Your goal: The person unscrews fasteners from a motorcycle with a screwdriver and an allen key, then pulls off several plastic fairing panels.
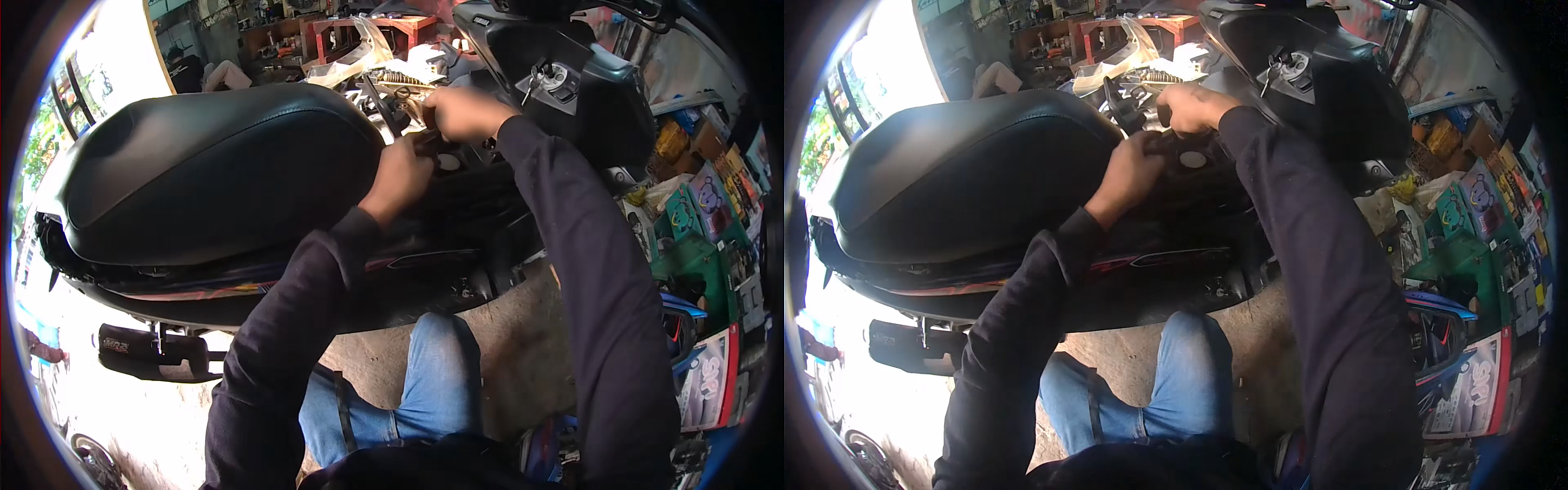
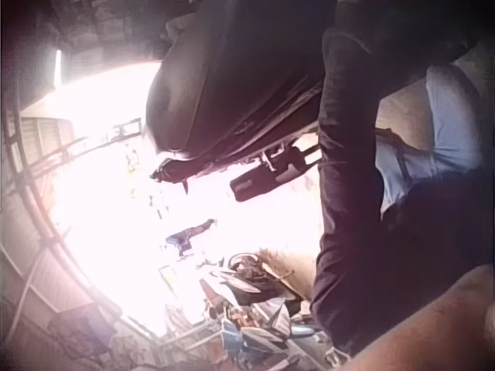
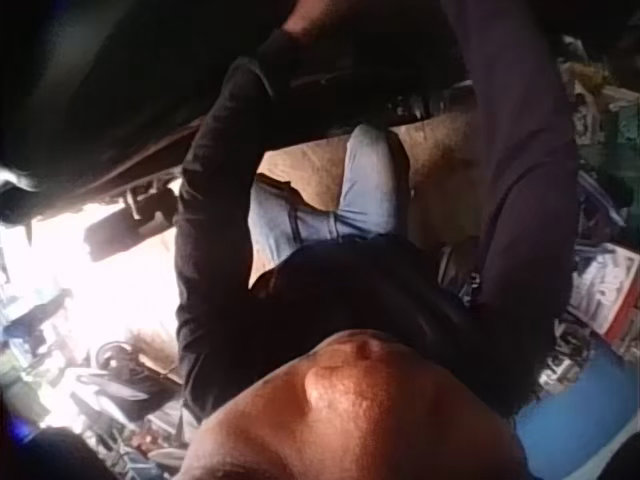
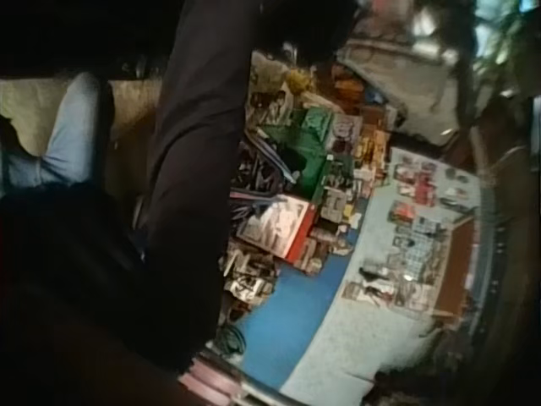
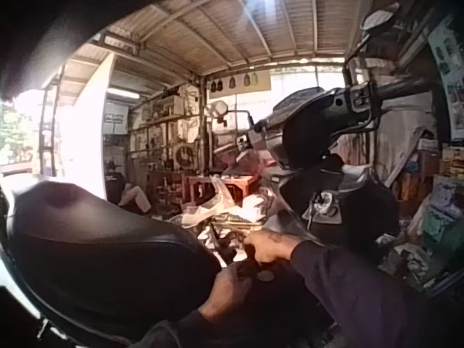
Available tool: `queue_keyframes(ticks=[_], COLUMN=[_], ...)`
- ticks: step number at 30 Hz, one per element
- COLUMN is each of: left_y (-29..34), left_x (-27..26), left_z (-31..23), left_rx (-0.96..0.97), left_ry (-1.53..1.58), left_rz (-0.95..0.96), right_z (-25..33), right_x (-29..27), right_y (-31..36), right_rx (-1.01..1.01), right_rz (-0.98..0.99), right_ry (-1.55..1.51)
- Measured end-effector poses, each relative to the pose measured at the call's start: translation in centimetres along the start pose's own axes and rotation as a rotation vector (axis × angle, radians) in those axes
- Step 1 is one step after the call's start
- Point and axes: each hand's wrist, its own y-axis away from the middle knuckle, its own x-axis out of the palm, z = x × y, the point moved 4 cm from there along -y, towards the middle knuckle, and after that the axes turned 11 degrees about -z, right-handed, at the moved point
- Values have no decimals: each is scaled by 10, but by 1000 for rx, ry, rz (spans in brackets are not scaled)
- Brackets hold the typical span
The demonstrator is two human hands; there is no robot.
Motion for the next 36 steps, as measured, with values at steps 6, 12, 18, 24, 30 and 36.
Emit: queue_keyframes(ticks=[6, 12, 18, 24, 30, 36], left_y=[7, 0, -20, -26, -24, -30], left_x=[62, 81, 66, 56, 55, 40], left_z=[36, 28, 38, 25, 32, 20], left_rx=[1, 171, 182, 243, 252, -149], left_ry=[320, 16, -6, 132, -145, 273], left_rz=[-351, -297, -370, -312, -310, -23], right_z=[-4, -27, -4, -2, -17, -18], right_x=[19, 9, 9, 6, 4, 19], right_y=[18, 17, 10, 8, 6, 10], right_rx=[-10, 173, -159, 49, 223, -203], right_rz=[-146, 70, -53, -96, 80, -150], right_ry=[-185, -51, -120, -199, -223, -167])
